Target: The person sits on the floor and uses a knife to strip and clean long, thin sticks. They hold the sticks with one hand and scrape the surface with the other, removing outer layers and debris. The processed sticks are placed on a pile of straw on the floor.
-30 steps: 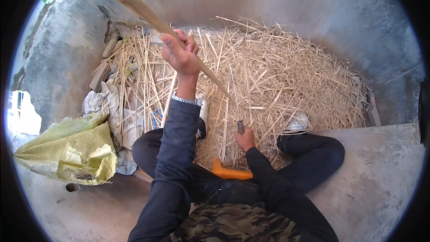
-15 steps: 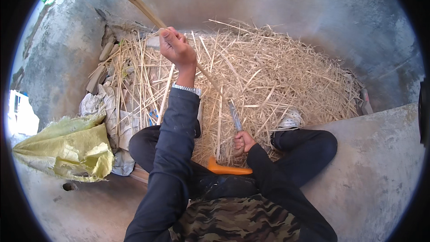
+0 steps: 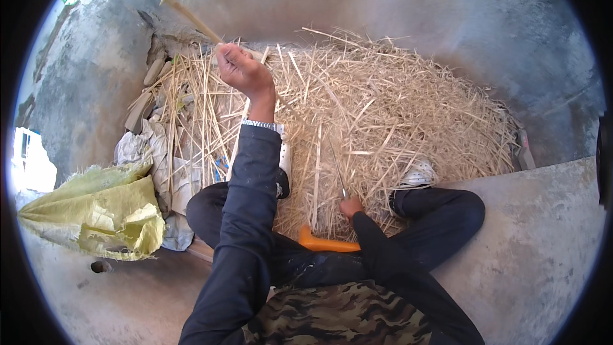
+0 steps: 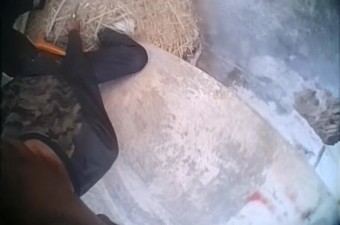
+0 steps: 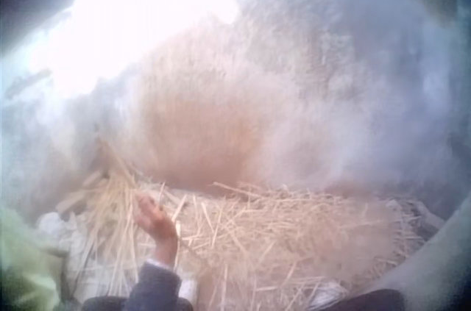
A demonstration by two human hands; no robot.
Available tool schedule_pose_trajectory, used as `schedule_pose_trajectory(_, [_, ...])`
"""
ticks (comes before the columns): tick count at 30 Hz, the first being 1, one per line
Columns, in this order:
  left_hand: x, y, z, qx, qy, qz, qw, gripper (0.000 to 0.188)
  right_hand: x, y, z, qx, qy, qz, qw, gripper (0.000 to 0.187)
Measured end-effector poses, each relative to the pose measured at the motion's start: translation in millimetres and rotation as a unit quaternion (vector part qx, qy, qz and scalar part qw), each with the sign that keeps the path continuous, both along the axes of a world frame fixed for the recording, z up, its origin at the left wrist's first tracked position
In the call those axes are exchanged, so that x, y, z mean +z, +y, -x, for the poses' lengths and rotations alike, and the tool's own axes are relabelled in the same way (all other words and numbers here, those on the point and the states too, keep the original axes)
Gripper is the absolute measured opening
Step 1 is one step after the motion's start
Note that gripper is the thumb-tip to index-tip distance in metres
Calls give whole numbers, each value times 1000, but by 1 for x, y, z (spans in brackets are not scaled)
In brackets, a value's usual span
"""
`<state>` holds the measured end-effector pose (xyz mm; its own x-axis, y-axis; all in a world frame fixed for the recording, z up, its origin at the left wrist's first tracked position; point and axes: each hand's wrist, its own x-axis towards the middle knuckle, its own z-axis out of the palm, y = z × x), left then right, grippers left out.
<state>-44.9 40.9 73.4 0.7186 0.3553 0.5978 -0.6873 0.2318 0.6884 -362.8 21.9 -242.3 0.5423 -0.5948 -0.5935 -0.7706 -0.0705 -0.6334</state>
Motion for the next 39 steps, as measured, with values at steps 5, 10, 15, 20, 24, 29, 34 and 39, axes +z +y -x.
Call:
schedule_pose_trajectory(5, [2, -1, -7, -35, -10, 27, 999, 38, -25, -16, -1, -133, -5, -500, 856, 20])
schedule_pose_trajectory(10, [-6, 20, -18, -10, 15, 42, 999, 36, 40, -8, -25, -83, -91, -292, 949, 15])
schedule_pose_trajectory(15, [-4, 11, -12, -23, 4, 38, 999, 36, 42, 6, -38, 25, -294, 98, 950, 15])
schedule_pose_trajectory(20, [-5, 12, -10, 13, 3, -5, 1000, 35, -7, 3, -1, -97, 96, -205, 969, 10])
schedule_pose_trajectory(24, [0, 8, -14, -23, 0, 53, 998, 37, -9, -13, -10, -173, -5, -526, 832, 10])
schedule_pose_trajectory(29, [-5, 12, -16, -64, 3, 73, 995, 36, 54, -9, -24, -133, 29, -289, 948, 18])
schedule_pose_trajectory(34, [-8, 12, -13, -69, 8, 102, 992, 35, 53, 3, -34, 29, -236, 56, 970, 17])
schedule_pose_trajectory(39, [-3, 7, -12, -24, -11, 87, 996, 36, 13, 15, -23, -45, -105, -2, 993, 17])
